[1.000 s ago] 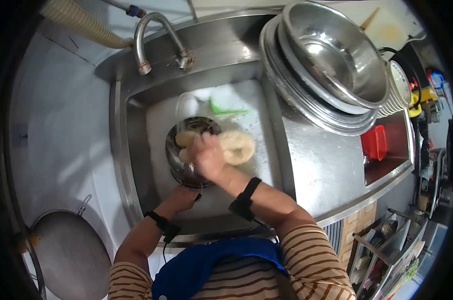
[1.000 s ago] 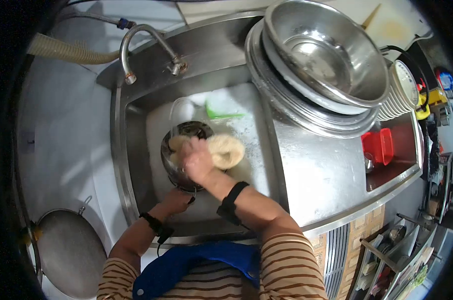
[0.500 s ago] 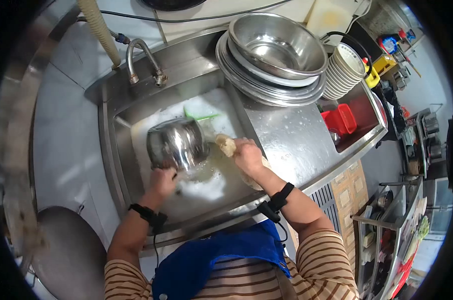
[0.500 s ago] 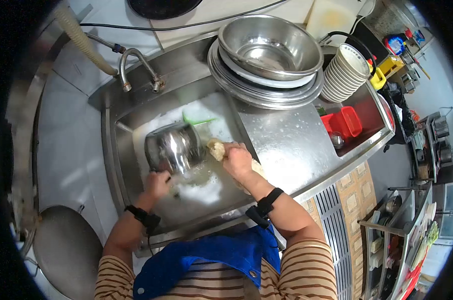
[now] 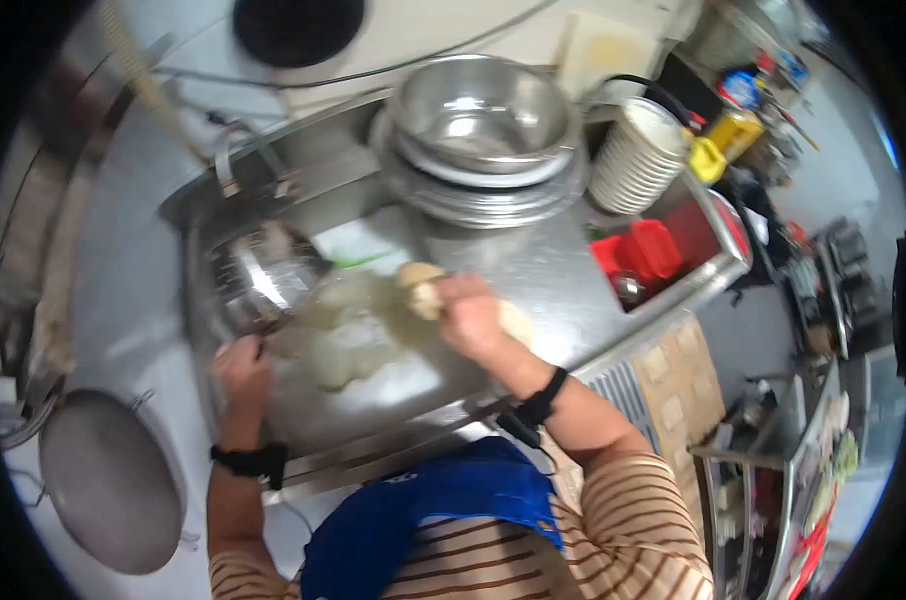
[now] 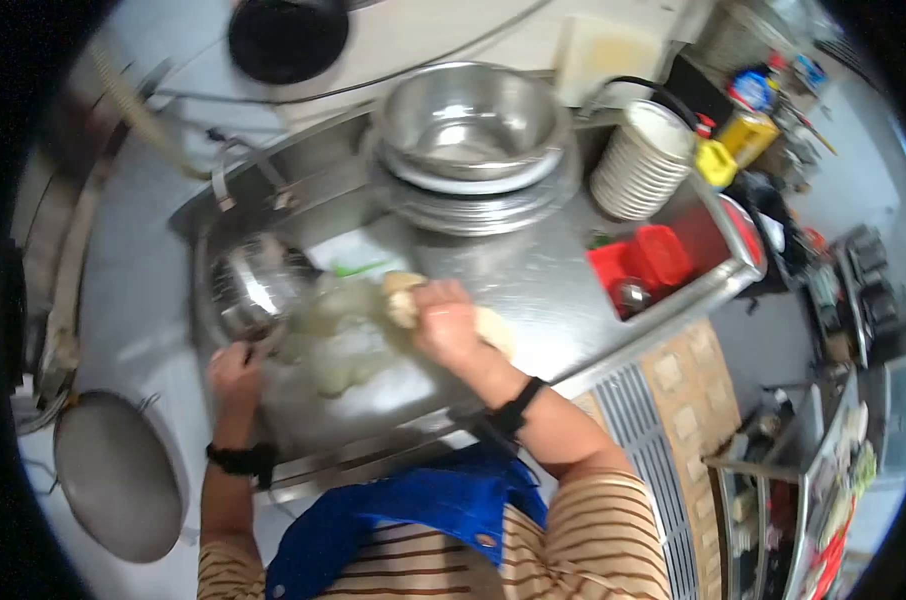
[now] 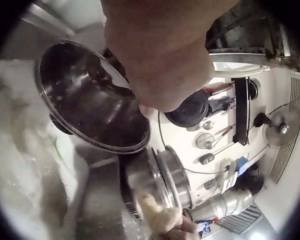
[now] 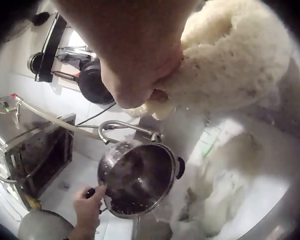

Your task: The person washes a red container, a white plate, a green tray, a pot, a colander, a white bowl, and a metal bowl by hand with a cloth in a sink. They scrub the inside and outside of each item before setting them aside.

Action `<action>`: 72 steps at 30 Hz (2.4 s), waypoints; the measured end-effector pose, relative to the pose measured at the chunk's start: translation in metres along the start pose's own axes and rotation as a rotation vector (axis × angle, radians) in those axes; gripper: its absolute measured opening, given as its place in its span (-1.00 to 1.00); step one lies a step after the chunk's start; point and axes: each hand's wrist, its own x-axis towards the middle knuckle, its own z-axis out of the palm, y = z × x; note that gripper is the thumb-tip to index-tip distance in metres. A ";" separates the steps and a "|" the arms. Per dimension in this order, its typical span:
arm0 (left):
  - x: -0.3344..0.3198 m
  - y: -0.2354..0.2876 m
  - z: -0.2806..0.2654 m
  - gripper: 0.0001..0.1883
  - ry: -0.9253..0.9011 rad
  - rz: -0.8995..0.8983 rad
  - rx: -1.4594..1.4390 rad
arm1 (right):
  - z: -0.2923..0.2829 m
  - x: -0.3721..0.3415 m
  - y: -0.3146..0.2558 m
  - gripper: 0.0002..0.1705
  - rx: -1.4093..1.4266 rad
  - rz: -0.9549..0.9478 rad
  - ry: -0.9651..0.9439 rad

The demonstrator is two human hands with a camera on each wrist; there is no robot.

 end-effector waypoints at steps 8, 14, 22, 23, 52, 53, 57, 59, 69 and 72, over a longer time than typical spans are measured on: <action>0.044 0.083 -0.053 -0.83 0.254 -0.808 -0.496 | -0.066 -0.045 0.134 -0.67 0.176 0.727 0.232; 0.087 0.140 -0.079 -0.86 0.481 -0.832 -0.817 | -0.115 -0.114 0.226 -0.59 0.264 0.969 0.659; 0.232 0.282 -0.065 -0.94 0.419 -0.441 -1.205 | -0.135 -0.140 0.232 -0.59 0.445 0.918 0.701; 0.249 0.307 -0.057 -0.94 0.267 -0.433 -1.111 | -0.136 -0.141 0.232 -0.58 0.450 0.921 0.678; 0.277 0.446 0.268 -0.59 -0.333 0.206 -0.789 | -0.116 -0.149 0.247 -0.56 0.475 0.897 0.570; 0.276 0.438 0.227 -0.59 -0.374 0.367 -0.850 | -0.116 -0.149 0.247 -0.56 0.551 0.908 0.583; 0.257 0.364 0.139 -0.60 -0.085 0.465 -0.538 | -0.120 -0.149 0.247 -0.57 0.782 0.932 0.634; 0.257 0.314 0.110 -0.52 0.016 0.333 -0.351 | -0.130 -0.136 0.238 -0.59 0.800 0.935 0.637; 0.306 0.142 0.120 -0.65 -0.258 -0.494 -0.967 | -0.119 -0.096 0.199 -0.59 0.873 0.931 0.543; 0.299 0.142 0.115 -0.71 -0.020 -0.084 -0.704 | -0.111 -0.093 0.183 -0.58 0.835 0.897 0.505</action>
